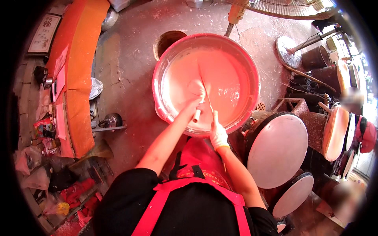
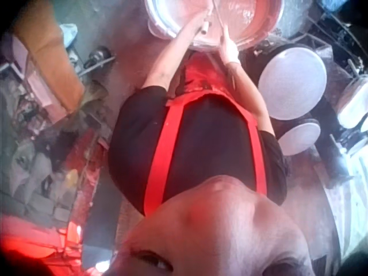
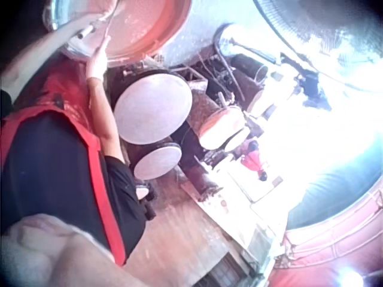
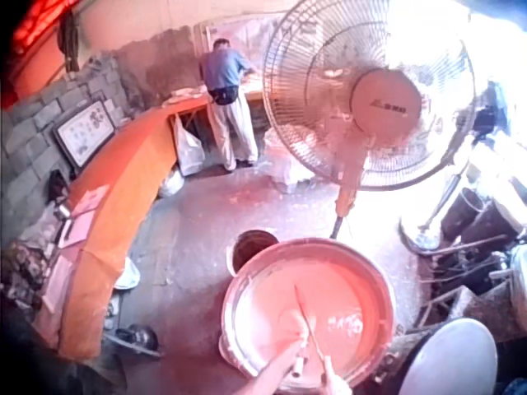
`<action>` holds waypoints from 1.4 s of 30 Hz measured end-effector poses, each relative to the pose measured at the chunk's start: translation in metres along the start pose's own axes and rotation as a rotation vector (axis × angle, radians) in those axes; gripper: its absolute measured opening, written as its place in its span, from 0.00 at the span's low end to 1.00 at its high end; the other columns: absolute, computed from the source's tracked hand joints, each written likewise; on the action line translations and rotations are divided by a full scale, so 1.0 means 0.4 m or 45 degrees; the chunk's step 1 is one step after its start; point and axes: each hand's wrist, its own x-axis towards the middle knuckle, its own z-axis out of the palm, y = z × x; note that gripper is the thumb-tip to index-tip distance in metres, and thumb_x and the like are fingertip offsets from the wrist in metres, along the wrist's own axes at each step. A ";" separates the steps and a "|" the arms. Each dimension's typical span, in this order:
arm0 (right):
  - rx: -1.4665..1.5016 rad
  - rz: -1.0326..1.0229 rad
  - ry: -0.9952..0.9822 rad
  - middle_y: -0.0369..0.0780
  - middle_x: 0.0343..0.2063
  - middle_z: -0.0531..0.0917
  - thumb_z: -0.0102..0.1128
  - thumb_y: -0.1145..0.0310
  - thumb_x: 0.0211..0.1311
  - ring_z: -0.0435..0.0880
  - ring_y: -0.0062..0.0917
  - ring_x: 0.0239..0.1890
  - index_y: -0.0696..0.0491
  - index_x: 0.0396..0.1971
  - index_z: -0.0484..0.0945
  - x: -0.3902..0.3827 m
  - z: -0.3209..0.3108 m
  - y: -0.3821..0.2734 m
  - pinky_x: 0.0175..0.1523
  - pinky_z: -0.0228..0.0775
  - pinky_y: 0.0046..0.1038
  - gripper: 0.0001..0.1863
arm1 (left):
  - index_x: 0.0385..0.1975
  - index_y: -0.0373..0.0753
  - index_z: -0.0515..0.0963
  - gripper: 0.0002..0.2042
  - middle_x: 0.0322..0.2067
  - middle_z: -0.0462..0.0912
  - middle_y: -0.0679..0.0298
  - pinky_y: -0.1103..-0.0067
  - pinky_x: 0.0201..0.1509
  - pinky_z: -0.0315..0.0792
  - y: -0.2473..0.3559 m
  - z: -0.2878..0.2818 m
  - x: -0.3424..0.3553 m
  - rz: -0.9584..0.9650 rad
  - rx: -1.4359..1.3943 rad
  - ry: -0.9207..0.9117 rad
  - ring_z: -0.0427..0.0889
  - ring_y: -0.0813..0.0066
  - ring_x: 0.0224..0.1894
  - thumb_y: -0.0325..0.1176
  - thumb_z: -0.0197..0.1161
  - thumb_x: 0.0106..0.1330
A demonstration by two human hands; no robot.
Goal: The person pours batter from a bucket onto multiple hot plates using a ladle and spreads it into thin circles with a wooden stick. They repeat these actions across several plates and occasionally lift finished items.
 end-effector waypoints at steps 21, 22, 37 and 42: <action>0.276 -1.041 0.912 0.48 0.40 0.80 0.52 0.75 0.60 0.81 0.41 0.31 0.48 0.66 0.58 -0.428 -0.501 -0.071 0.34 0.72 0.37 0.32 | 0.35 0.41 0.64 0.08 0.18 0.62 0.73 0.88 0.13 0.53 0.038 0.674 -0.972 1.296 1.053 -0.026 0.58 0.89 0.13 0.38 0.51 0.71; 0.187 -1.037 1.045 0.46 0.42 0.80 0.51 0.74 0.60 0.81 0.39 0.29 0.51 0.66 0.58 -0.430 -0.515 -0.078 0.31 0.73 0.35 0.32 | 0.34 0.41 0.64 0.08 0.19 0.62 0.73 0.88 0.13 0.53 0.060 0.670 -0.980 1.258 1.160 -0.023 0.58 0.89 0.13 0.37 0.50 0.71; 0.555 -0.453 0.880 0.50 0.55 0.74 0.50 0.80 0.61 0.76 0.39 0.55 0.54 0.64 0.60 -0.826 -0.292 0.157 0.54 0.70 0.31 0.29 | 0.36 0.32 0.61 0.08 0.21 0.65 0.67 0.89 0.13 0.62 0.018 0.498 -0.852 -0.635 0.721 -0.007 0.63 0.85 0.14 0.31 0.44 0.73; 0.913 0.015 0.968 0.38 0.34 0.80 0.51 0.75 0.65 0.76 0.16 0.30 0.57 0.62 0.64 -1.149 -0.252 0.309 0.39 0.71 0.20 0.24 | 0.46 0.29 0.61 0.12 0.22 0.63 0.68 0.90 0.10 0.58 -0.189 0.698 -0.927 -0.780 1.286 0.040 0.60 0.88 0.12 0.32 0.43 0.74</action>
